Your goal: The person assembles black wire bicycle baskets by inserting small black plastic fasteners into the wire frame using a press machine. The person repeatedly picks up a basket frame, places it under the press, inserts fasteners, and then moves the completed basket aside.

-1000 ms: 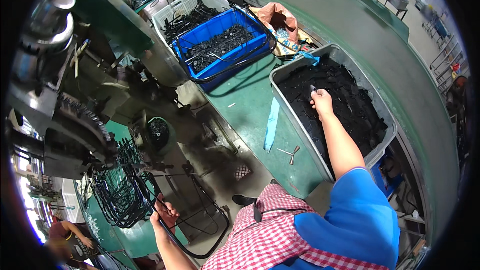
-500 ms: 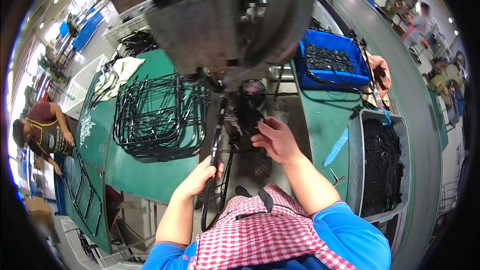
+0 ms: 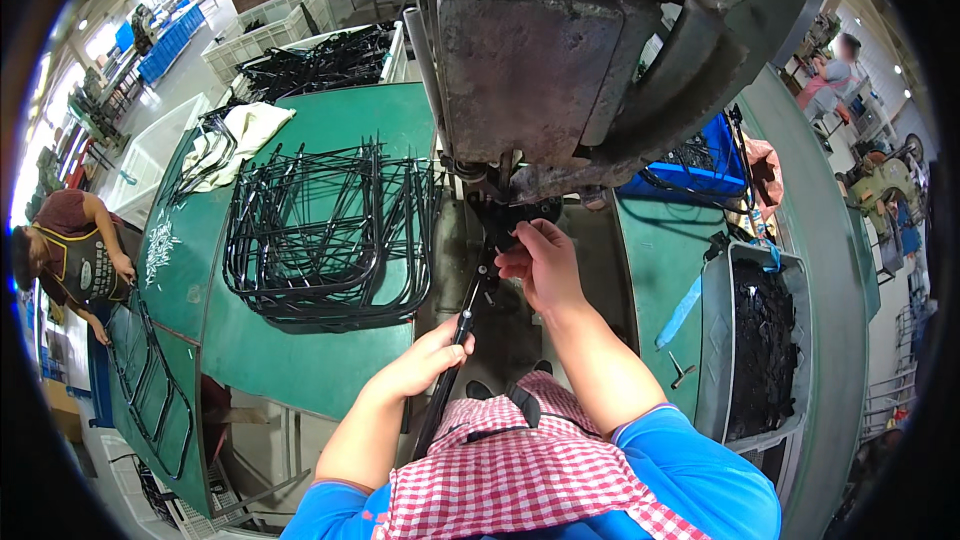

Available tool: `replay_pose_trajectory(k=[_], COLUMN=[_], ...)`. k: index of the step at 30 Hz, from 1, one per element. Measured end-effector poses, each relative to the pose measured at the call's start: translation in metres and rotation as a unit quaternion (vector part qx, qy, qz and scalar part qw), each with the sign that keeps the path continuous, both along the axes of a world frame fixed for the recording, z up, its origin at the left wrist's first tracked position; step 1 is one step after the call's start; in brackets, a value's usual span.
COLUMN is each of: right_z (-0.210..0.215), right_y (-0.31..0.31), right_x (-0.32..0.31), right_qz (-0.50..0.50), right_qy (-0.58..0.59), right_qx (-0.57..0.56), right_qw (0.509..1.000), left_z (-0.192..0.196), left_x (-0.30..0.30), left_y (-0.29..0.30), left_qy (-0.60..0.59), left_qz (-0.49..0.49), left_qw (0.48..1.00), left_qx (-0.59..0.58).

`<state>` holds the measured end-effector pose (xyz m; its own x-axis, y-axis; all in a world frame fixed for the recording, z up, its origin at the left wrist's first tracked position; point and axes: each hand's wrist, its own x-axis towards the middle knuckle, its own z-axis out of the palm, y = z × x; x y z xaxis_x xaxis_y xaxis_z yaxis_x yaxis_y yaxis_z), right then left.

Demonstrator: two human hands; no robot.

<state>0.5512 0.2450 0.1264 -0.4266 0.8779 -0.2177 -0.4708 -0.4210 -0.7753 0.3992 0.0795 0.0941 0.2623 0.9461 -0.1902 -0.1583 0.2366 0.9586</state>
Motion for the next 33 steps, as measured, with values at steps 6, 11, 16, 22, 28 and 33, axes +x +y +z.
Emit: replay_pose_trajectory(k=[6,11,16,22,28,33], right_z=[0.009,0.002,0.004,0.000,-0.006,-0.008], right_y=[-0.004,-0.002,-0.001,-0.010,-0.018,-0.018], right_x=[-0.002,-0.003,-0.005,-0.001,-0.009,-0.006], right_qz=[-0.012,-0.022,-0.038,0.019,0.044,0.066], right_qy=[-0.049,-0.062,-0.063,-0.052,-0.059,-0.109], right_qx=[-0.001,0.011,0.008,0.027,-0.014,0.017], right_qw=[0.999,0.998,0.997,0.998,0.997,0.992], left_z=[-0.002,0.000,0.005,0.006,0.014,0.014], left_x=[-0.002,0.000,0.002,0.007,0.011,0.013], left_y=[0.005,0.007,0.008,0.009,0.014,0.013], left_qy=[-0.015,-0.008,0.008,0.005,0.023,0.027], left_qz=[-0.002,0.004,0.004,0.019,0.038,0.049], left_qw=[1.000,1.000,1.000,0.999,0.999,0.998], left_qx=[-0.012,-0.003,0.020,0.025,0.019,0.036])
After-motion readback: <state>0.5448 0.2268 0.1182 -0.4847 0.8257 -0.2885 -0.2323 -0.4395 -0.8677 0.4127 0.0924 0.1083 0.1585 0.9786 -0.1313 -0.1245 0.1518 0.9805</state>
